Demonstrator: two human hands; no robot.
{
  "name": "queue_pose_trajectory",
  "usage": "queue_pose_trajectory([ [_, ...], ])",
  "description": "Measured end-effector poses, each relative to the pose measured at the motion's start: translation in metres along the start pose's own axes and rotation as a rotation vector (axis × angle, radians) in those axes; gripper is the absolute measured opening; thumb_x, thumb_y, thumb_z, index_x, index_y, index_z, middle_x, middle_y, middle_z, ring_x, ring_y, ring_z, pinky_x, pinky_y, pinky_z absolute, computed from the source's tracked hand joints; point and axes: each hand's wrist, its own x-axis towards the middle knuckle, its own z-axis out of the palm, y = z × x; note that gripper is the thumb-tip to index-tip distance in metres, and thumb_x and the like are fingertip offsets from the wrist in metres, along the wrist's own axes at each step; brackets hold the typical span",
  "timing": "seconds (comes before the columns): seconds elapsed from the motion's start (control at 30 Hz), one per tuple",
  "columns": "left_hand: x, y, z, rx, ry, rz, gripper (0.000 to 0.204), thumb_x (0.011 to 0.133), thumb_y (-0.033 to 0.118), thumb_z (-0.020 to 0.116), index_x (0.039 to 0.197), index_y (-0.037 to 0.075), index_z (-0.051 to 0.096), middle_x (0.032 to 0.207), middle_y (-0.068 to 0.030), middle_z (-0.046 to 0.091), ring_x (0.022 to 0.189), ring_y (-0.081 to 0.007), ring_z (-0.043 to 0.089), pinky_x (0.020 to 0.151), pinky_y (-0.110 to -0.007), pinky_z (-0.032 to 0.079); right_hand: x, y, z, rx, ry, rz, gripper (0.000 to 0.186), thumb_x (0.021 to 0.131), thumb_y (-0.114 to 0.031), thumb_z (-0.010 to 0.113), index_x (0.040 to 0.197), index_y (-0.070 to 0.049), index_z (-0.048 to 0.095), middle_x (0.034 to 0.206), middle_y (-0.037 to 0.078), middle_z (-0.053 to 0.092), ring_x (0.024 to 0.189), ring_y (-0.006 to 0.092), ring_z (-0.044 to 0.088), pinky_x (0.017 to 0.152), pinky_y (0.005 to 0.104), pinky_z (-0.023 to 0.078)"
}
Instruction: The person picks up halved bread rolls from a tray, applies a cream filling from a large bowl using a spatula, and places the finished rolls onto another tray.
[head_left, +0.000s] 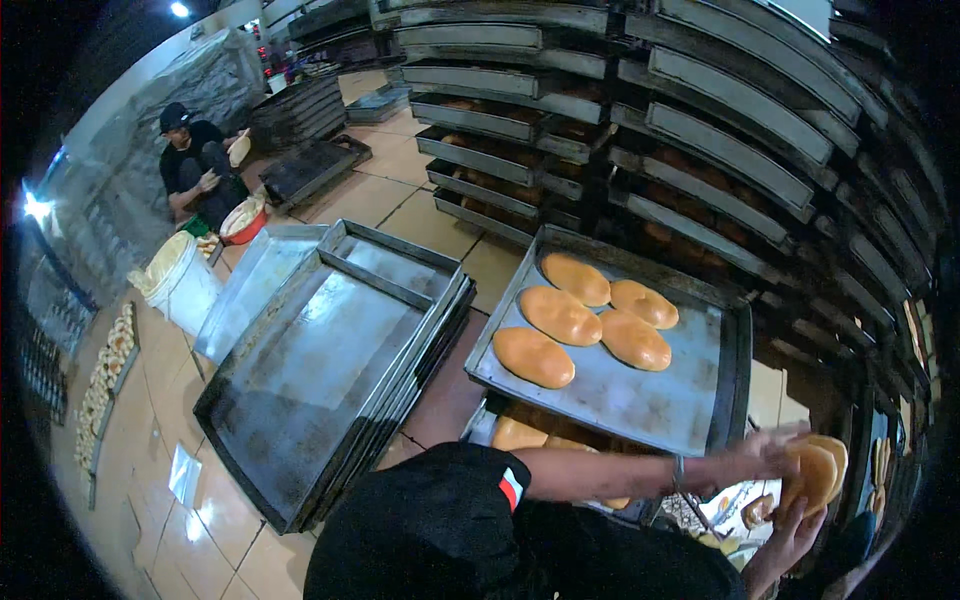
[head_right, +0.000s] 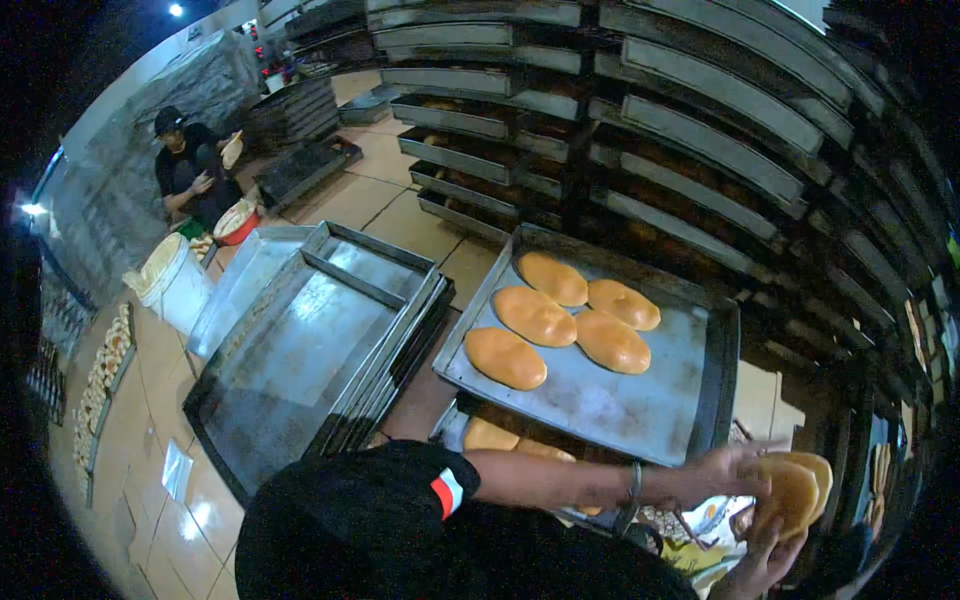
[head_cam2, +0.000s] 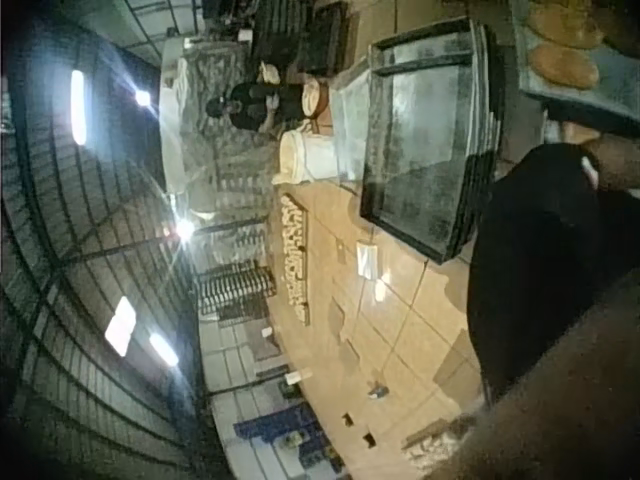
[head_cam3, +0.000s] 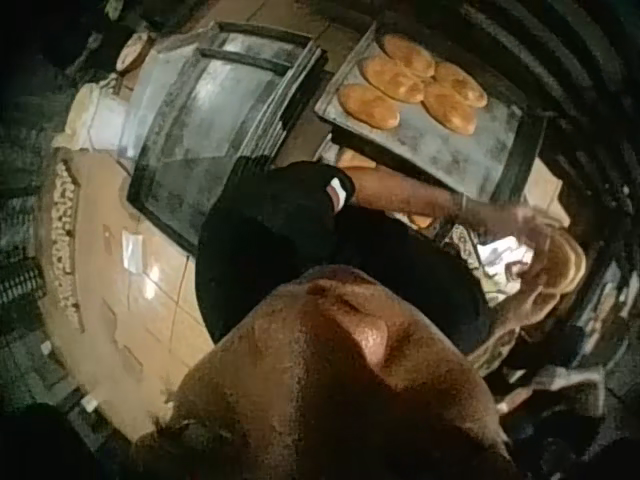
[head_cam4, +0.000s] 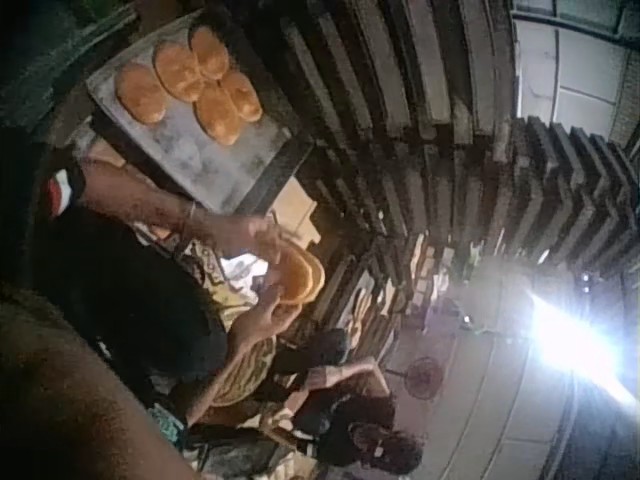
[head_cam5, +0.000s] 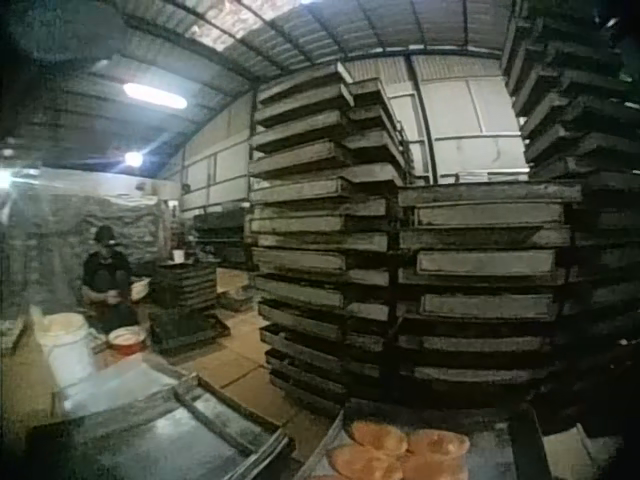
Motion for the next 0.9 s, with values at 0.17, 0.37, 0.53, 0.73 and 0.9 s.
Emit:
queue_pose_trajectory([
  [0.17,0.001,-0.033,0.020,-0.030,0.255,-0.199,0.058,0.088,0.030,0.073,0.134,0.006,0.047,0.125,-0.0058,0.060,0.115,-0.0141,0.056,0.100,-0.030,0.044,-0.017,0.000,0.015,-0.221,0.025,0.005,0.050,0.100,-0.031,0.054,0.137,0.000,0.045,0.129,0.016,0.056,0.110,0.0250,0.058,0.090,0.0352,0.049],
  [0.37,0.035,-0.075,0.018,-0.080,0.091,-0.103,0.041,0.094,0.022,0.064,0.130,0.007,0.051,0.120,-0.0024,0.060,0.106,-0.0126,0.059,0.088,-0.030,0.051,0.011,0.057,-0.049,-0.023,0.166,0.077,0.052,0.104,-0.037,0.042,0.137,0.003,0.046,0.132,0.018,0.055,0.115,0.0253,0.056,0.096,0.0362,0.047],
  [0.53,0.021,-0.049,-0.001,-0.393,0.228,-0.437,0.030,0.095,0.018,0.061,0.122,0.006,0.056,0.111,-0.0054,0.063,0.099,-0.0146,0.064,0.079,-0.030,0.056,0.010,0.011,0.033,-0.146,0.272,0.125,0.035,0.103,-0.029,0.045,0.119,0.000,0.058,0.102,0.009,0.065,0.090,0.0146,0.060,0.077,0.0287,0.050],
  [0.73,0.041,-0.064,0.042,-0.248,0.195,-0.382,0.034,0.093,0.014,0.066,0.124,0.005,0.054,0.114,-0.0049,0.063,0.105,-0.0158,0.061,0.088,-0.031,0.053,-0.027,-0.008,-0.030,-0.223,0.245,0.131,0.031,0.102,-0.014,0.048,0.128,0.002,0.048,0.106,0.011,0.063,0.092,0.0145,0.062,0.078,0.0273,0.051],
  [0.9,0.072,-0.089,0.029,-0.138,0.123,-0.621,0.043,0.090,0.019,0.069,0.127,0.006,0.052,0.118,-0.0053,0.061,0.110,-0.0196,0.058,0.097,-0.035,0.049,-0.086,-0.039,-0.169,-1.061,-0.097,-0.213,0.042,0.086,-0.006,0.064,0.126,-0.006,0.053,0.109,0.014,0.064,0.088,0.0256,0.066,0.077,0.0358,0.054],
])
